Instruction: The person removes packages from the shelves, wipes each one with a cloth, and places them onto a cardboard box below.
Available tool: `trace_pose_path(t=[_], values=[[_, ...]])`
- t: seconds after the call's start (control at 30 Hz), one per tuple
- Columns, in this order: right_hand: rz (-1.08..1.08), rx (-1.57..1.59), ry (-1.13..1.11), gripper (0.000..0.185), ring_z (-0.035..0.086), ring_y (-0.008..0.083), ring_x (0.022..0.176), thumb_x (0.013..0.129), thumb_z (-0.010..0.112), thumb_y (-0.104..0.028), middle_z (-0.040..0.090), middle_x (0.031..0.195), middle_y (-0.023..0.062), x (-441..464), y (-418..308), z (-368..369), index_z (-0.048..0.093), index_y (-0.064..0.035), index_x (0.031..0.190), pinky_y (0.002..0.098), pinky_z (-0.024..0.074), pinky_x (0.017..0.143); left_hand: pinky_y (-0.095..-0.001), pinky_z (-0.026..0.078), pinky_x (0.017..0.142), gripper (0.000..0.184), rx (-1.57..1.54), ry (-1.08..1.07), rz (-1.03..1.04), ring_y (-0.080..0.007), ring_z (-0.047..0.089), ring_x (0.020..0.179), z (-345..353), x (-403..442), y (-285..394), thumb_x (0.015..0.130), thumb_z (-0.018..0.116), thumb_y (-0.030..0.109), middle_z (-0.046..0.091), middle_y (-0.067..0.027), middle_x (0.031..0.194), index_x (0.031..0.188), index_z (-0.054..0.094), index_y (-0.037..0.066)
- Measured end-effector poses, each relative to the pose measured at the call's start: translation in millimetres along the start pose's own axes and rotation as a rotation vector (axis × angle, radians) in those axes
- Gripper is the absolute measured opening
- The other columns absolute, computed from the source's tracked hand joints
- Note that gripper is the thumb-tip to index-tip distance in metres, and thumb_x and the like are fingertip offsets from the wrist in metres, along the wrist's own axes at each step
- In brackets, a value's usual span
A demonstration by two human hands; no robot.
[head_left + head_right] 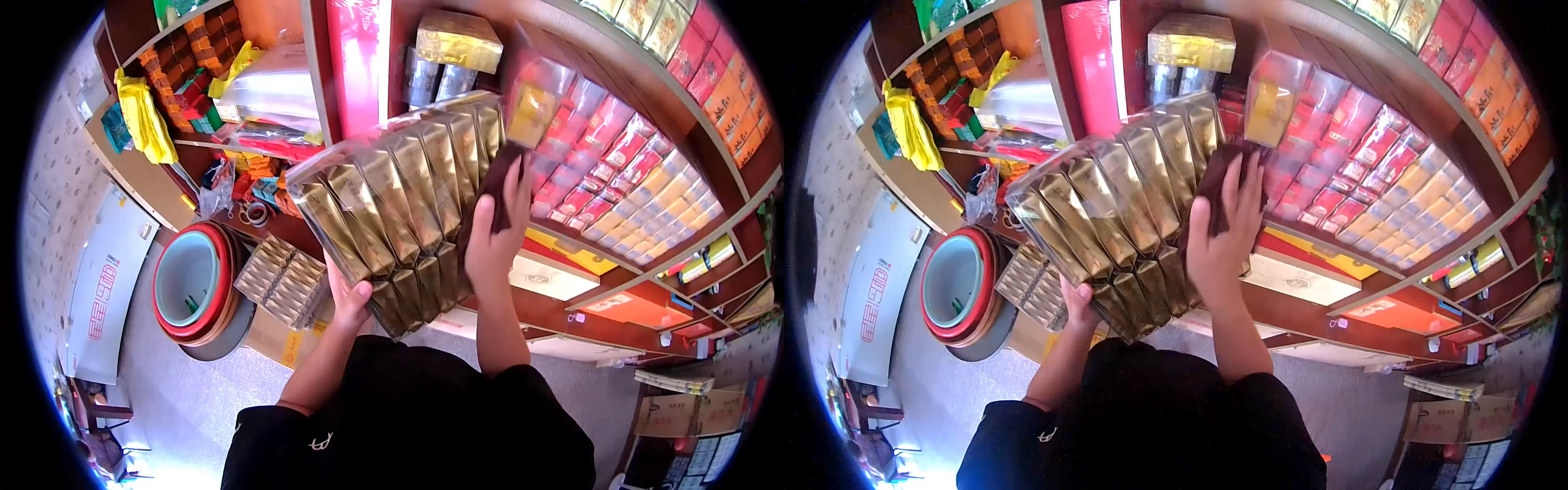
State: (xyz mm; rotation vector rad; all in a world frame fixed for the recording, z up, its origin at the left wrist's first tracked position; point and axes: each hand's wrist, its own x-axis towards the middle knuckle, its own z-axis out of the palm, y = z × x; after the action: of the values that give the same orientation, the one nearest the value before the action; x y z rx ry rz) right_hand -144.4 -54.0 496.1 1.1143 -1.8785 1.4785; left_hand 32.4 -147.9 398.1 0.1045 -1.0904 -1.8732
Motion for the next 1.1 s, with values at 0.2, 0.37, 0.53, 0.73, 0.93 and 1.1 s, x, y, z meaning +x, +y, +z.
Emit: trace_pose_path(t=[0.2,0.37,0.53,0.73,0.93,1.1], values=[[-0.440,-0.136,-0.470,0.052,0.031,0.0436,0.137,0.084,0.052,-0.041,0.035,0.149,0.0198,-74,-42,1,0.055,-0.0217,0.132,0.0555,0.0294,0.102,-0.0425,0.032,0.109,0.108,0.003,-0.084,0.007,-0.0282,0.038,0.131,11,7,-19,0.072,0.079,0.042,0.035,-0.0157,0.142,0.146,0.009,0.007],[-0.546,-0.070,-0.267,0.059,0.040,0.0348,0.133,0.077,0.061,-0.035,0.039,0.148,0.0115,-18,-45,-3,0.051,-0.0249,0.135,0.0432,0.0375,0.098,-0.0385,0.026,0.110,0.106,0.276,-0.243,-0.002,-0.0245,0.031,0.134,5,0,-19,0.066,0.077,0.025,0.029,-0.0135,0.141,0.145,0.010,0.001],[-0.678,-0.065,-0.133,0.046,0.063,0.0229,0.086,0.067,0.069,-0.030,0.064,0.097,0.0072,20,-61,-1,0.064,-0.0109,0.109,0.0351,0.0449,0.071,-0.0359,0.025,0.109,0.107,0.423,-0.347,-0.046,-0.0248,0.034,0.131,-25,-11,-42,0.062,0.077,0.025,0.031,-0.0141,0.138,0.143,0.013,-0.004],[-0.672,-0.093,-0.124,0.021,0.059,0.0202,0.062,0.073,0.070,-0.030,0.059,0.070,0.0033,51,-38,-31,0.065,-0.0110,0.081,0.0346,0.0438,0.056,-0.0351,0.032,0.105,0.095,0.186,-0.266,-0.009,-0.0195,0.043,0.121,1,-11,-12,0.062,0.081,0.029,0.043,-0.0104,0.128,0.135,0.027,0.000],[-0.156,-0.078,0.180,0.024,0.058,0.0323,0.109,0.086,0.059,-0.021,0.064,0.112,0.0163,37,37,-23,0.070,-0.0063,0.102,0.0412,0.0440,0.092,-0.0359,0.036,0.102,0.097,0.204,-0.172,-0.041,-0.0199,0.045,0.118,2,-4,-14,0.065,0.083,0.030,0.043,-0.0090,0.126,0.137,0.025,0.002],[-0.119,-0.195,-0.387,0.060,0.018,0.0411,0.142,0.085,0.056,-0.037,0.020,0.155,0.0170,-58,-2,11,0.042,-0.0247,0.142,0.0706,0.0306,0.094,-0.0373,0.041,0.101,0.095,0.106,-0.015,-0.080,-0.0242,0.049,0.118,7,2,-41,0.069,0.078,0.030,0.044,-0.0115,0.131,0.141,0.021,0.004]])
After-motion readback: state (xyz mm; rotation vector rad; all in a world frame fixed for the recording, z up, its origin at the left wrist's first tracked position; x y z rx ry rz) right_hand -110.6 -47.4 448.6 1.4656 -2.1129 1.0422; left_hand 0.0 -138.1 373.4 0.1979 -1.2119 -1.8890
